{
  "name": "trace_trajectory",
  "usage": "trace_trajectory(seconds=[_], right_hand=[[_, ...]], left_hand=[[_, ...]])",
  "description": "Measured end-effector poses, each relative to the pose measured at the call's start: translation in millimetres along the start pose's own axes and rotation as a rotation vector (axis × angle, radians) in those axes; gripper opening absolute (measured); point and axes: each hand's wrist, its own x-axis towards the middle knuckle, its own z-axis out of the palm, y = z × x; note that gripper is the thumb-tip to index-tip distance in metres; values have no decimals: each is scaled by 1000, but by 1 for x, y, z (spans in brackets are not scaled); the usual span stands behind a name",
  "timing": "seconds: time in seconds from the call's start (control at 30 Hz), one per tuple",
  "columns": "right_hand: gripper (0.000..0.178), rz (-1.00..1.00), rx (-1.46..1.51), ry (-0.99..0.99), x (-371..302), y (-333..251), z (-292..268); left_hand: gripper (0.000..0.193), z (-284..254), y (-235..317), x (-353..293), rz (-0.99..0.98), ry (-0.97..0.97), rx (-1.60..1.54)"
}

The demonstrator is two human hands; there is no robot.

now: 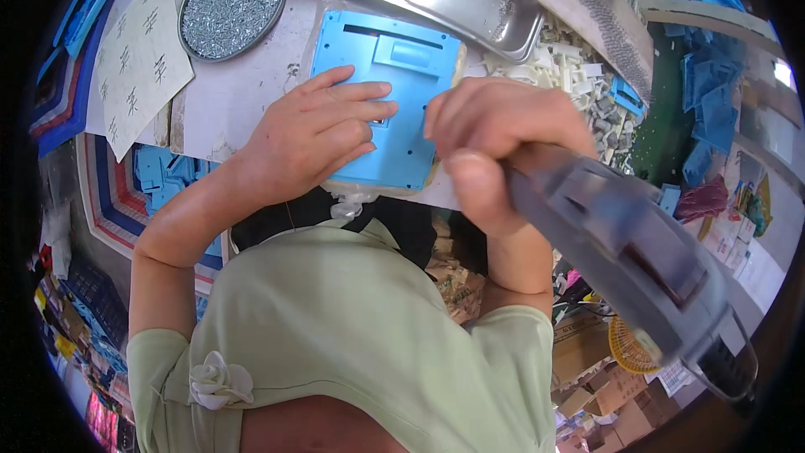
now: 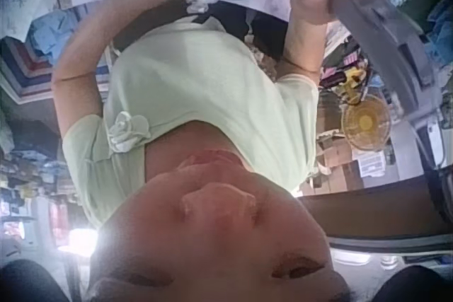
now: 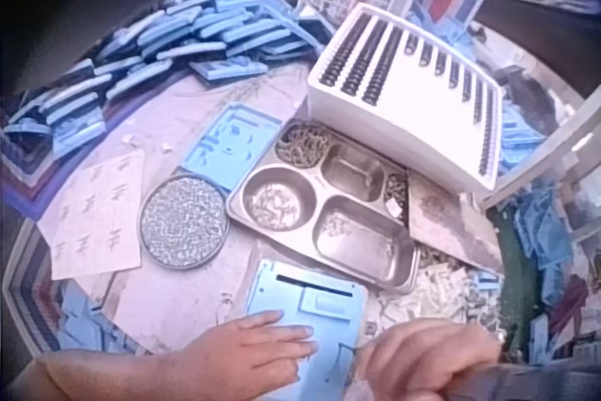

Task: Soldering internal wiring and components into a blue plastic casing and then using an electric screwdriver to secure the device assembly.

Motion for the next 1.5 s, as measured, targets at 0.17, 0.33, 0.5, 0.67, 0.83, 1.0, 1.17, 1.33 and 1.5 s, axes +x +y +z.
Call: trace_trajectory(seconds=[0.17,0.33,0.5,0.67,0.83,1.0,1.17,1.33,1.5], right_hand=[[21,-13,25,-36,0,12,2],[22,-107,46,-24,32,0,-17],[17,-108,82,-43,56,43,-32],[17,-92,4,2,57,51,-24],[11,13,-68,39,61,37,-21],[27,23,338,-154,60,-19,10],[32,97,388,-218,52,-14,31],[32,138,386,-210,54,-9,41],[31,164,382,-205,60,-4,50]], left_hand=[[23,-1,0,-1,-3,-25,-18],[24,0,-2,-3,0,-10,-3],[24,1,-3,-3,-2,-24,-12],[23,-1,-1,-2,-22,-35,-11],[20,3,3,-4,-72,27,-62],[19,-8,2,-4,-117,163,-103],[20,-26,-1,-6,-82,200,-43],[24,-37,-8,-11,-44,190,-27],[26,-47,-14,-13,11,149,7]])
